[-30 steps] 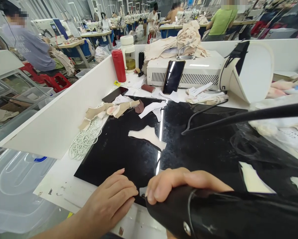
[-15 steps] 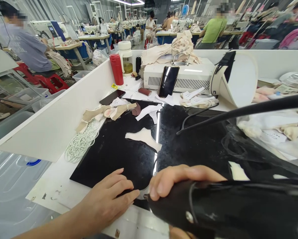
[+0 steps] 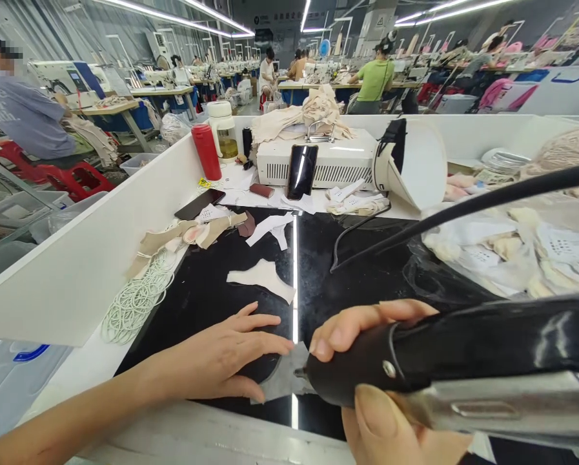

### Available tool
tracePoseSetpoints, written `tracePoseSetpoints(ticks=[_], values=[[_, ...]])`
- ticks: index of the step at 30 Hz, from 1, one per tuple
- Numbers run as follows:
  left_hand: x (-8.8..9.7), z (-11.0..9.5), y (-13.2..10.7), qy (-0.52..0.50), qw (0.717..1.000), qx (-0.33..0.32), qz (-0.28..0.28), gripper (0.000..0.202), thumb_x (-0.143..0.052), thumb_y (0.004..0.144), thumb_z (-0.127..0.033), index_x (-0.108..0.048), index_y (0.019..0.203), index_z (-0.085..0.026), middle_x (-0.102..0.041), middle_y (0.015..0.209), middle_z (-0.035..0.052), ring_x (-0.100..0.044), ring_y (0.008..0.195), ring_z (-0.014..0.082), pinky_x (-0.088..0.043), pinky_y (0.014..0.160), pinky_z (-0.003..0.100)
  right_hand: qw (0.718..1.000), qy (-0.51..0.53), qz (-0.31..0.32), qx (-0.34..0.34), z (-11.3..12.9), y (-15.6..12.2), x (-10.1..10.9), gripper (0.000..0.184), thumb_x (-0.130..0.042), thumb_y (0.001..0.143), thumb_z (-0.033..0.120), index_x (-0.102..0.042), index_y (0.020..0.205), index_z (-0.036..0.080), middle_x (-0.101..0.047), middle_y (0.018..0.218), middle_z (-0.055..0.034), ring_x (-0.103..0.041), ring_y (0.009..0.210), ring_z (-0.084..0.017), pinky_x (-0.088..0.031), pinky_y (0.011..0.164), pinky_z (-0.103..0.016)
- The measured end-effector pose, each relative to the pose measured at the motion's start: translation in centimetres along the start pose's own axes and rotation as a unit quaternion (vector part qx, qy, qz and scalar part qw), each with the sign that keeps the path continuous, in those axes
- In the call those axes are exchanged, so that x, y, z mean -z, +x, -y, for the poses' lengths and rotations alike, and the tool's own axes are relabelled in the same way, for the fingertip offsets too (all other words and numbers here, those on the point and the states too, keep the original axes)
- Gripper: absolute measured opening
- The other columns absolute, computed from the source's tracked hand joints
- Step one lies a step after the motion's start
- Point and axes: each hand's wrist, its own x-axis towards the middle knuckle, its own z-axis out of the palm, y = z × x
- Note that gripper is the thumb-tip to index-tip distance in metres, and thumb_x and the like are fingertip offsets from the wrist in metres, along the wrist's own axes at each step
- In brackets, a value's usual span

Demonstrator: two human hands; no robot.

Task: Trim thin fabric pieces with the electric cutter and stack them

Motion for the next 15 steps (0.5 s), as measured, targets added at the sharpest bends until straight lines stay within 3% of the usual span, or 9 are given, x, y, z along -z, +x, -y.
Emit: tracePoseSetpoints(ticks=[7, 15], values=[[-0.2, 0.3, 0.7, -0.042, 0.999, 0.009, 0.029, 0.072, -0.078, 0.091, -0.044, -0.044, 0.152, -0.025, -0.066, 0.141, 0.0091, -0.038, 0.153, 0.0297, -0.022, 0.125, 0.065, 0.996, -0.034, 0.070, 0.047, -0.9, 0.8, 0.8, 0.040, -0.085, 0.080, 0.042, -0.061, 0.110, 0.031, -0.066, 0.078, 0.0021, -0.063, 0.065, -0.019, -0.060, 0.062, -0.038], [-0.4, 0.3, 0.8, -0.049, 0.998, 0.026, 0.034, 0.077, -0.077, 0.091, -0.046, -0.040, 0.155, -0.025, -0.066, 0.142, 0.0085, -0.037, 0.153, 0.0293, -0.018, 0.127, 0.064, 0.998, -0.033, 0.031, 0.042, -1.5, -0.1, 3.2, 0.048, -0.086, 0.077, 0.044, -0.060, 0.117, 0.034, -0.062, 0.080, 0.0040, -0.058, 0.067, -0.017, -0.056, 0.064, -0.034]])
